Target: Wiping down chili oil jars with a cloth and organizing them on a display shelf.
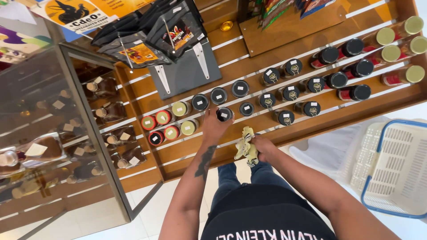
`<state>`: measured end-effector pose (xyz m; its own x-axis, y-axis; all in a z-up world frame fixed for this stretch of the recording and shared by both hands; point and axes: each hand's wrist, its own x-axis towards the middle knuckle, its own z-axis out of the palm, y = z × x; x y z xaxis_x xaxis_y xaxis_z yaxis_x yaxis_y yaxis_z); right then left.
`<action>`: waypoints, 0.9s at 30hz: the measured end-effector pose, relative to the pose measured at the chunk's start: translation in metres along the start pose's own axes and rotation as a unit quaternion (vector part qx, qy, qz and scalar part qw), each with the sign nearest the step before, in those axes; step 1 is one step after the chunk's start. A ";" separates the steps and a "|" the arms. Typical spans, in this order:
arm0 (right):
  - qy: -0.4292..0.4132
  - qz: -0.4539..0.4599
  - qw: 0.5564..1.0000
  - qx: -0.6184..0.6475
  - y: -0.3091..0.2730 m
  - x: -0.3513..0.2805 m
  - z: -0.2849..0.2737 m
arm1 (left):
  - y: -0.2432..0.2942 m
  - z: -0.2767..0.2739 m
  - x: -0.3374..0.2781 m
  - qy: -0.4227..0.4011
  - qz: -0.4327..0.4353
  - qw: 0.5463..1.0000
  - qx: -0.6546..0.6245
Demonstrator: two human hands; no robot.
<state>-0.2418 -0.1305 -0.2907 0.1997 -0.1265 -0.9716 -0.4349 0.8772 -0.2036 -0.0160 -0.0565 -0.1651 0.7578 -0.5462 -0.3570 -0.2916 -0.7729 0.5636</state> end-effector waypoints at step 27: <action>0.010 0.010 0.998 0.062 -0.010 -0.003 -0.029 | -0.041 0.113 0.043 -0.051 0.017 0.971 0.231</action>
<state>-0.2633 -0.1522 -0.2889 0.1738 -0.1170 -0.9778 -0.3255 0.9303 -0.1691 -0.0369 -0.0845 -0.2878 0.6890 -0.5842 -0.4290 -0.5639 -0.8039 0.1890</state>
